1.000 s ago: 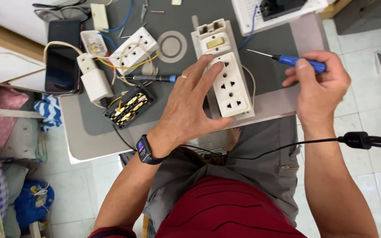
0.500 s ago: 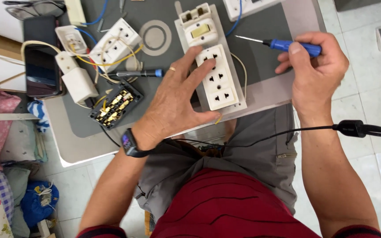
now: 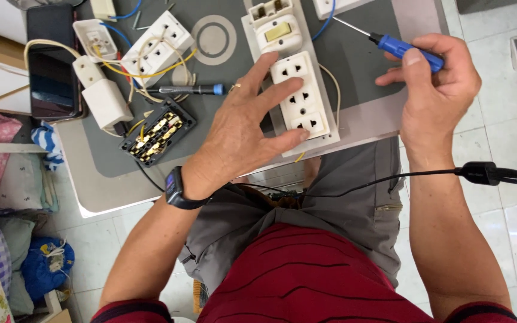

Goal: Installing and wiring relay components and sockets onto a mounting board using a screwdriver.

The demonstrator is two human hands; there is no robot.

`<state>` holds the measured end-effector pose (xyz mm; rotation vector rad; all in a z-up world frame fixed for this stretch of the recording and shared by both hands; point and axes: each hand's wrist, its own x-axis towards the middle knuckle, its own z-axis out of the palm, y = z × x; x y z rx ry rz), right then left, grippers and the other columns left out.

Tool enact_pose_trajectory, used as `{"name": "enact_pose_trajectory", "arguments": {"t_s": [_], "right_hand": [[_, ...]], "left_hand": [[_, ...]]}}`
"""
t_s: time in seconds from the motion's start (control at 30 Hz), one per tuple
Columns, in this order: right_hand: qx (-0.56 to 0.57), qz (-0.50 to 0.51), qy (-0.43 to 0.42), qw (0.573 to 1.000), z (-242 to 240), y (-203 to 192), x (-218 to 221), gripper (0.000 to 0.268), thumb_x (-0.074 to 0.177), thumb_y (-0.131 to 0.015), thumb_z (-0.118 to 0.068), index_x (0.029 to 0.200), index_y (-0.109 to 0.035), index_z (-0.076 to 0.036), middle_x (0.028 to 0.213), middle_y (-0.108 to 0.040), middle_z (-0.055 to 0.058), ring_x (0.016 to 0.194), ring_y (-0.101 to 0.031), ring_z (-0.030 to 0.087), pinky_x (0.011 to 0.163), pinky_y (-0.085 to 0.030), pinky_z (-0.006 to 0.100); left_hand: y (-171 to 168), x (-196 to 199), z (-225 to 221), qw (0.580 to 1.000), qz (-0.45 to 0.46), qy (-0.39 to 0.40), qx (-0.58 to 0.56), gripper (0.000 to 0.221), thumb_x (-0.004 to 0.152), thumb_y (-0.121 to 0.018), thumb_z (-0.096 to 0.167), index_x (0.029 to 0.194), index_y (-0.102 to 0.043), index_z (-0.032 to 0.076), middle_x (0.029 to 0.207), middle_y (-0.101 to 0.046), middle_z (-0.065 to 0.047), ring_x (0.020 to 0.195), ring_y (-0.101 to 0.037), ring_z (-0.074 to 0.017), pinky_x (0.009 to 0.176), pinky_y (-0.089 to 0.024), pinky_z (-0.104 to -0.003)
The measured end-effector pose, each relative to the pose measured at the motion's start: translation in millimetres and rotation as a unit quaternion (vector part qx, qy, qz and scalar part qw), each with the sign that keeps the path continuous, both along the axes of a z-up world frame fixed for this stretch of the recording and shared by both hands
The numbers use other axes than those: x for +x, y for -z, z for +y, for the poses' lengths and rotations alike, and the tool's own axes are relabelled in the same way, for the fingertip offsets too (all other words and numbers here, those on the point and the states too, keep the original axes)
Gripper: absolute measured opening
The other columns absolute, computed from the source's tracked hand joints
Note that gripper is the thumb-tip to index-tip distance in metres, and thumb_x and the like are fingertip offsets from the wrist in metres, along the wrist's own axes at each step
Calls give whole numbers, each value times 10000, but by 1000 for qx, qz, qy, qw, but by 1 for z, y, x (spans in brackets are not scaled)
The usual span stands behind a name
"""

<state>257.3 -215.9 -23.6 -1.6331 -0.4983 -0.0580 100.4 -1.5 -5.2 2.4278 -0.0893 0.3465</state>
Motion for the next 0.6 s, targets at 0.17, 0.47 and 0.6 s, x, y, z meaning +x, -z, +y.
{"name": "enact_pose_trajectory", "arguments": {"t_s": [0.17,0.47,0.6], "right_hand": [[19,-8,-26,999,-3,10,3,74,1094,-507,14,1151,-524,59,965,-563,240,877,-735,356,651,-631,370],[7,-24,-31,999,-9,24,10,139,1132,-517,-40,1197,-527,82,1086,-507,233,980,-741,417,651,-605,391],[-4,-23,-25,999,-8,19,7,133,1123,-504,-40,1183,-522,78,1095,-504,223,977,-741,405,656,-607,378]], "left_hand": [[-26,-14,13,982,7,-2,-189,633,882,-847,169,1412,-502,205,1614,-221,-122,1500,-360,-268,1276,-343,-438],[-55,-14,92,993,-73,-52,74,107,860,-721,-49,963,-731,-20,915,-723,-142,821,-685,-281,718,-518,-395],[-25,9,84,974,51,30,220,84,839,-683,89,815,-605,68,773,-590,-81,763,-584,-338,608,-448,-461]]}}
